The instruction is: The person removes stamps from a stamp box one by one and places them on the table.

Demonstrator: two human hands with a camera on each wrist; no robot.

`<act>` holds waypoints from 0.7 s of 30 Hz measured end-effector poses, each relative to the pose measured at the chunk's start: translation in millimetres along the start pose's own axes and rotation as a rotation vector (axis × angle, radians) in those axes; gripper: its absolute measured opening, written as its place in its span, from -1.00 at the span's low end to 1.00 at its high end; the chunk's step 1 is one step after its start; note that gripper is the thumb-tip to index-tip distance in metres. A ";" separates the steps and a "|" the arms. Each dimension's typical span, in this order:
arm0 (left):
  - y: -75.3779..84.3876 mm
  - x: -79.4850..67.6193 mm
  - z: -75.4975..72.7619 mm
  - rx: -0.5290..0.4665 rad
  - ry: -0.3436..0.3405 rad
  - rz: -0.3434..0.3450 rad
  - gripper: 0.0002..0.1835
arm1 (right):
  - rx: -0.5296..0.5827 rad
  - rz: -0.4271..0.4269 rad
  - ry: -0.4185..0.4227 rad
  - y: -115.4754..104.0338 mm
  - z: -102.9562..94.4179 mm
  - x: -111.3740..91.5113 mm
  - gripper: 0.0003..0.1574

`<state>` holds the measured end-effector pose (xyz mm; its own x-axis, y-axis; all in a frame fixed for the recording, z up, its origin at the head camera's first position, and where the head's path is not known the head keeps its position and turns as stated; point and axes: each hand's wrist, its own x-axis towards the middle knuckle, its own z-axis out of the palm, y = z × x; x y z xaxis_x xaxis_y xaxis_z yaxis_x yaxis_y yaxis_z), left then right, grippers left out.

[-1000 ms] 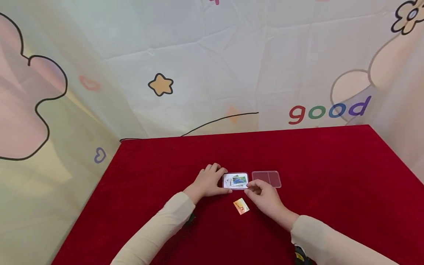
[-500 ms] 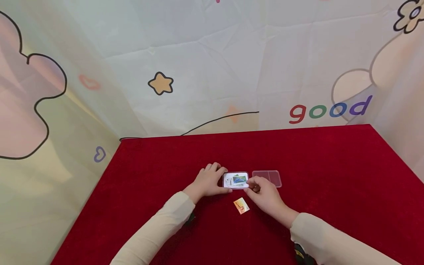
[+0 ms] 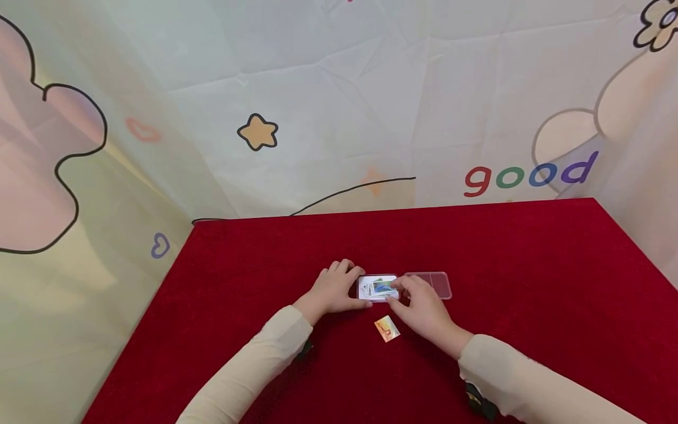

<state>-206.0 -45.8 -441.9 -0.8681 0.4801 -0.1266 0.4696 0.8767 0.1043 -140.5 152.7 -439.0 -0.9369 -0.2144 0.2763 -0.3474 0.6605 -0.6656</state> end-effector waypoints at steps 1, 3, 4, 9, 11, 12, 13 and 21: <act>-0.1 -0.1 -0.1 0.003 -0.001 -0.001 -0.27 | -0.006 -0.005 -0.001 -0.5 -0.2 0.2 -0.71; -0.3 0.0 0.0 0.005 0.001 -0.001 -0.27 | -0.027 -0.011 -0.007 -1.2 -1.0 0.9 -0.70; -0.4 0.0 0.0 0.007 0.000 0.000 -0.27 | -0.040 -0.015 -0.012 -1.2 -1.4 1.5 -0.70; -0.1 0.2 0.1 0.010 -0.003 0.005 -0.28 | -0.102 -0.044 -0.024 2.0 -2.2 5.1 -0.70; -0.2 0.3 0.1 0.010 -0.002 0.005 -0.28 | -0.108 -0.056 -0.023 2.9 -2.4 6.6 -0.70; -0.3 0.3 0.0 0.011 -0.002 0.005 -0.28 | -0.110 -0.060 -0.024 2.9 -2.5 7.3 -0.69; -0.4 0.4 -0.1 0.015 -0.004 0.004 -0.28 | -0.112 -0.064 -0.024 2.7 -2.6 8.1 -0.69; -0.3 -1.0 -1.2 0.007 -0.005 -0.001 -0.27 | -0.180 -0.069 -0.050 0.1 -1.7 13.7 -0.68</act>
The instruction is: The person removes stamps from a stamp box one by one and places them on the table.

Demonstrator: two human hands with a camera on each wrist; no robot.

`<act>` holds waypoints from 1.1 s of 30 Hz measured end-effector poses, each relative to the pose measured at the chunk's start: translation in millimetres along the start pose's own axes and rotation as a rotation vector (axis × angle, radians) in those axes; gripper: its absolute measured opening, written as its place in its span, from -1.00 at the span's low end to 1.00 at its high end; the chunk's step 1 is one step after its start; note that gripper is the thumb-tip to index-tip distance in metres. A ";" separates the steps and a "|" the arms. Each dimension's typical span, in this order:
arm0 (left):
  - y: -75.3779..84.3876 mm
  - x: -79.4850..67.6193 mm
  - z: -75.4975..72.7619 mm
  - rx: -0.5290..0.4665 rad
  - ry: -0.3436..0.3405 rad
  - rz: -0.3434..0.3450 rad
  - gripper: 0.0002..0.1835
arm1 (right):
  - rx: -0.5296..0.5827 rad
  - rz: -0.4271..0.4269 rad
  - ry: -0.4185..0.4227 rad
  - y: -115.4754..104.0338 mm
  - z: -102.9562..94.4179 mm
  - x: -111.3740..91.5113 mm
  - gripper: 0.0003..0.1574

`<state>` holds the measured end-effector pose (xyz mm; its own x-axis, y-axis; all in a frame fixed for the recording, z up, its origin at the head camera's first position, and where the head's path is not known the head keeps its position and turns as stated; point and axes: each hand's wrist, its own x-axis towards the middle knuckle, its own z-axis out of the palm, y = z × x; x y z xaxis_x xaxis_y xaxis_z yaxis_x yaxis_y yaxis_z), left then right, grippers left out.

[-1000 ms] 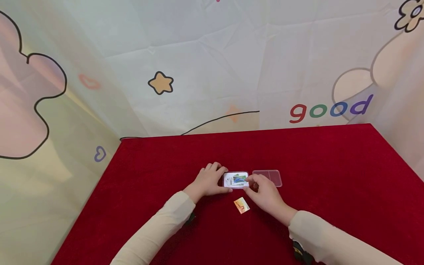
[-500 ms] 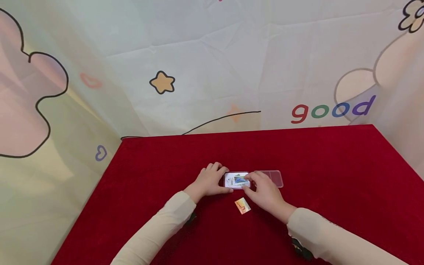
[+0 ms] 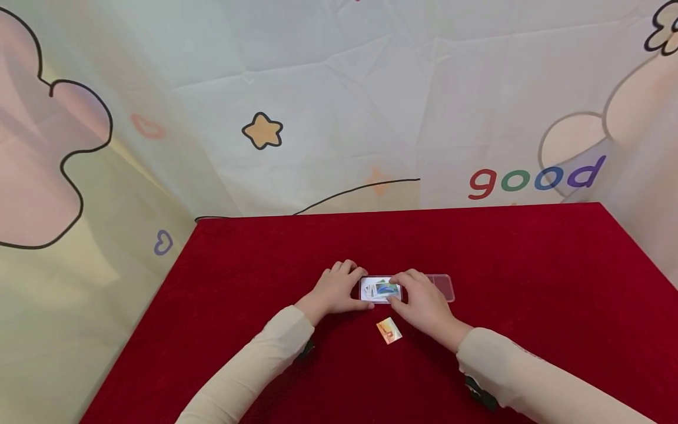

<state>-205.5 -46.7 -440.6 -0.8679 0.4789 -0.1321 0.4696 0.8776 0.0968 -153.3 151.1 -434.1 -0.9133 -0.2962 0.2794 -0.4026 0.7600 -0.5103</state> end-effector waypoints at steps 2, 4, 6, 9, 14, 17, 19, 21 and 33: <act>-0.2 -0.3 0.1 -0.002 -0.004 -0.002 -0.28 | -0.014 -0.002 -0.005 0.1 0.6 1.2 -0.68; -0.5 -0.5 0.2 -0.007 -0.007 -0.005 -0.27 | -0.025 -0.008 -0.007 0.7 1.1 2.6 -0.69; -1.0 -0.5 0.6 -0.006 -0.005 -0.006 -0.27 | -0.035 -0.015 -0.009 1.9 1.3 4.1 -0.68; -1.8 -0.1 1.3 -0.003 -0.003 -0.005 -0.28 | -0.048 -0.030 -0.016 3.1 0.8 6.1 -0.67; -2.5 1.1 2.1 0.003 -0.007 -0.007 -0.27 | -0.073 -0.060 -0.040 4.6 -0.5 9.2 -0.66; -2.2 1.8 2.3 0.004 -0.011 0.000 -0.26 | -0.083 -0.075 -0.050 4.9 -1.1 10.7 -0.68; -1.9 1.6 2.2 -0.001 -0.012 0.006 -0.26 | -0.080 -0.079 -0.059 4.8 -0.9 11.6 -0.70; -1.8 1.3 2.3 -0.007 -0.014 0.010 -0.25 | -0.077 -0.081 -0.072 4.7 -0.3 12.5 -0.71; -4.2 0.4 1.5 -0.010 -0.017 0.003 -0.26 | -0.073 -0.164 -0.133 7.4 1.4 24.9 -0.73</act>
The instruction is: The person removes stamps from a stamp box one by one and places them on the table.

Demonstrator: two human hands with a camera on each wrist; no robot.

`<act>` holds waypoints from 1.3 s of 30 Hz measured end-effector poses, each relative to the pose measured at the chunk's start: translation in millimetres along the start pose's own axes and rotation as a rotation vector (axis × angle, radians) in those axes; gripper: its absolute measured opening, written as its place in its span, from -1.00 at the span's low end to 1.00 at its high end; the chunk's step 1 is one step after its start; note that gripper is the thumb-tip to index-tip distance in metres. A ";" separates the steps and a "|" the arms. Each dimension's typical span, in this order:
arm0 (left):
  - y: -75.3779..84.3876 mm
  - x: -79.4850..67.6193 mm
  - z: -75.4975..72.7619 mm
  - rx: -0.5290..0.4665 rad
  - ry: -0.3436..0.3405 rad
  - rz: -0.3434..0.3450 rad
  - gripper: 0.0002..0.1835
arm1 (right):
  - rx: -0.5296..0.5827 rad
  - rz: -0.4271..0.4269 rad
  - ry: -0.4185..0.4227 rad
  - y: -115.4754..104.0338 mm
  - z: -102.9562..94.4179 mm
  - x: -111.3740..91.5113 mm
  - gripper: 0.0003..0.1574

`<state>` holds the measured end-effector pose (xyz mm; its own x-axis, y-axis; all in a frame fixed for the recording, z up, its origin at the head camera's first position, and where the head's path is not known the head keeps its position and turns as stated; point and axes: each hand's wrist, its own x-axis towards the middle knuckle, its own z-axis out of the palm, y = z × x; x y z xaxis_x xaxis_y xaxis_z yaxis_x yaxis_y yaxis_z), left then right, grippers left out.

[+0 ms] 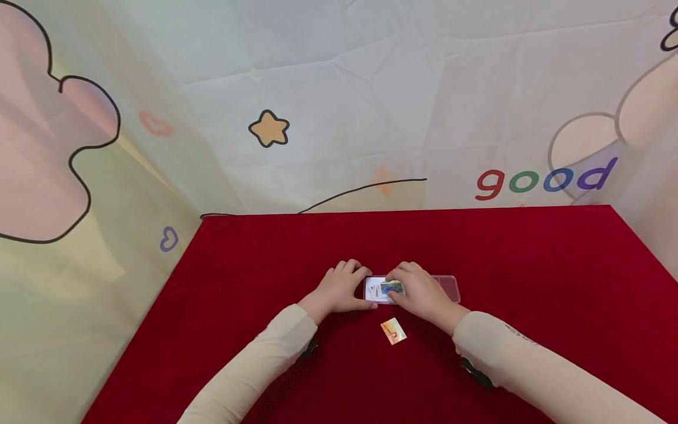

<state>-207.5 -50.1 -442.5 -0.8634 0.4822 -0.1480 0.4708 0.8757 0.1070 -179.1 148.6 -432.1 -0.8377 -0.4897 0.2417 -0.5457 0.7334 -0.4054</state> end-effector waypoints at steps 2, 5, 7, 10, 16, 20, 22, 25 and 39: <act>-0.5 0.7 0.8 0.000 -0.002 -0.001 -0.26 | 0.011 -0.007 -0.020 0.5 -0.3 2.2 -0.72; -0.9 0.9 1.4 -0.003 -0.005 -0.002 -0.25 | 0.019 -0.011 -0.055 1.4 -0.2 4.6 -0.72; -0.7 0.7 1.7 -0.002 -0.002 0.000 -0.25 | 0.019 -0.017 -0.073 2.5 0.3 5.7 -0.72; -0.3 -0.1 1.5 0.002 -0.002 -0.001 -0.25 | 0.011 -0.032 -0.091 4.5 1.7 7.1 -0.71; -0.6 0.1 1.8 0.000 -0.009 -0.004 -0.25 | 0.011 -0.046 -0.121 5.4 3.2 12.2 -0.68; -0.3 1.1 2.5 -0.004 -0.009 0.000 -0.25 | 0.017 -0.051 -0.139 4.8 2.5 13.9 -0.68; -0.1 1.3 2.8 -0.006 -0.007 0.004 -0.25 | 0.018 -0.050 -0.148 5.0 1.8 14.3 -0.69; 0.0 1.1 2.5 -0.010 -0.007 0.006 -0.26 | 0.025 -0.032 -0.165 6.1 0.5 15.6 -0.69; -0.3 0.6 -0.1 -0.006 -0.010 -0.006 -0.26 | 0.081 0.026 -0.260 7.6 -5.6 30.0 -0.65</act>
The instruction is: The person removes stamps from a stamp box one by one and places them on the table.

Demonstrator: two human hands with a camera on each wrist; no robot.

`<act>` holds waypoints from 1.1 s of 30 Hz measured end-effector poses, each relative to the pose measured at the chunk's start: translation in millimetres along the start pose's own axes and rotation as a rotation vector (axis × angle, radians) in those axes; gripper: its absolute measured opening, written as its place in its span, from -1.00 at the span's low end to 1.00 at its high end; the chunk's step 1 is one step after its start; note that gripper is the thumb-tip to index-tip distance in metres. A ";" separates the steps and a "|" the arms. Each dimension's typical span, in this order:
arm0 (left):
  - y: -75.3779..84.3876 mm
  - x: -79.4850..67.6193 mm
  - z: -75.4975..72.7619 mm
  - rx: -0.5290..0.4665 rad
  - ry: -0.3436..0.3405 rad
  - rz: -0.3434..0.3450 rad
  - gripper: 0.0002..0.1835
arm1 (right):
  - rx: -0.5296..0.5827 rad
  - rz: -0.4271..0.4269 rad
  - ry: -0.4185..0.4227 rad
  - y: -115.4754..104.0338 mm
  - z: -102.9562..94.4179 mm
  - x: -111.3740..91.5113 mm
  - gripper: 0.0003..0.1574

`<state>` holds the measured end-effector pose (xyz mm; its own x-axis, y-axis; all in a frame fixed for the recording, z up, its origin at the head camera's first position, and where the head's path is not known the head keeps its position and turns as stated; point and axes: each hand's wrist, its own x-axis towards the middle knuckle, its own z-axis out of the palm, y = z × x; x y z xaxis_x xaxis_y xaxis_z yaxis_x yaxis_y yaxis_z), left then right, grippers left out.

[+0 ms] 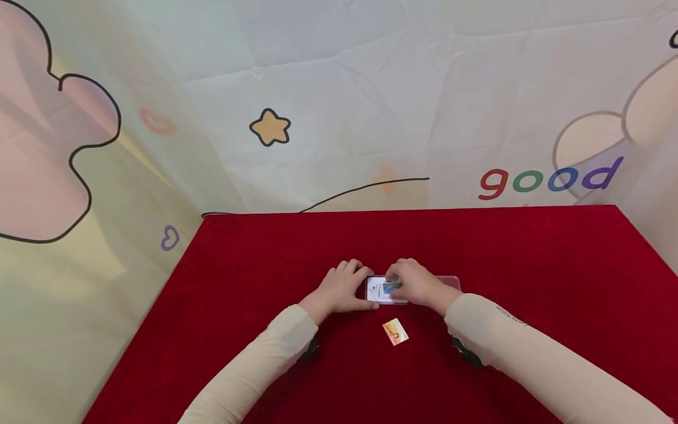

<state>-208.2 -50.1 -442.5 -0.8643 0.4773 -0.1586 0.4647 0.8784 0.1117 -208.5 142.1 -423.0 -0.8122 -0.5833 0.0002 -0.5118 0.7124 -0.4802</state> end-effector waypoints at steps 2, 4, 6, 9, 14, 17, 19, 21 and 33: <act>0.3 -0.2 0.3 0.001 0.001 -0.001 -0.27 | -0.006 0.004 -0.016 -0.2 -0.7 1.0 -0.66; 0.7 -0.5 0.2 0.000 0.002 0.000 -0.27 | -0.010 0.003 -0.031 -0.8 -1.8 2.2 -0.66; 1.0 -1.0 -0.2 -0.006 0.003 0.002 -0.27 | -0.001 0.017 -0.049 -0.7 -2.4 3.6 -0.66; 1.3 -1.9 -1.1 -0.011 0.001 0.000 -0.27 | 0.020 0.037 -0.078 -2.0 -3.9 6.1 -0.68; 0.9 -2.6 -1.9 -0.011 0.001 -0.004 -0.27 | 0.058 0.076 -0.110 -4.4 -5.4 8.5 -0.71; 0.6 -2.2 -2.1 -0.007 0.002 -0.005 -0.27 | 0.063 0.083 -0.114 -4.6 -5.8 8.6 -0.72; 0.4 -1.8 -2.0 -0.007 0.002 -0.006 -0.26 | 0.065 0.085 -0.116 -4.2 -5.8 8.5 -0.73; 0.4 -1.4 -1.6 -0.008 0.001 -0.005 -0.26 | 0.068 0.084 -0.115 -3.7 -5.6 8.4 -0.75; 1.0 -0.3 -0.8 0.002 -0.003 -0.005 -0.25 | 0.028 0.058 -0.089 -4.4 -5.7 6.2 -0.79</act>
<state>-207.6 -49.3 -441.5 -0.8659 0.4734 -0.1617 0.4610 0.8806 0.1095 -212.8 137.5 -415.9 -0.8114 -0.5749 -0.1053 -0.4559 0.7353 -0.5015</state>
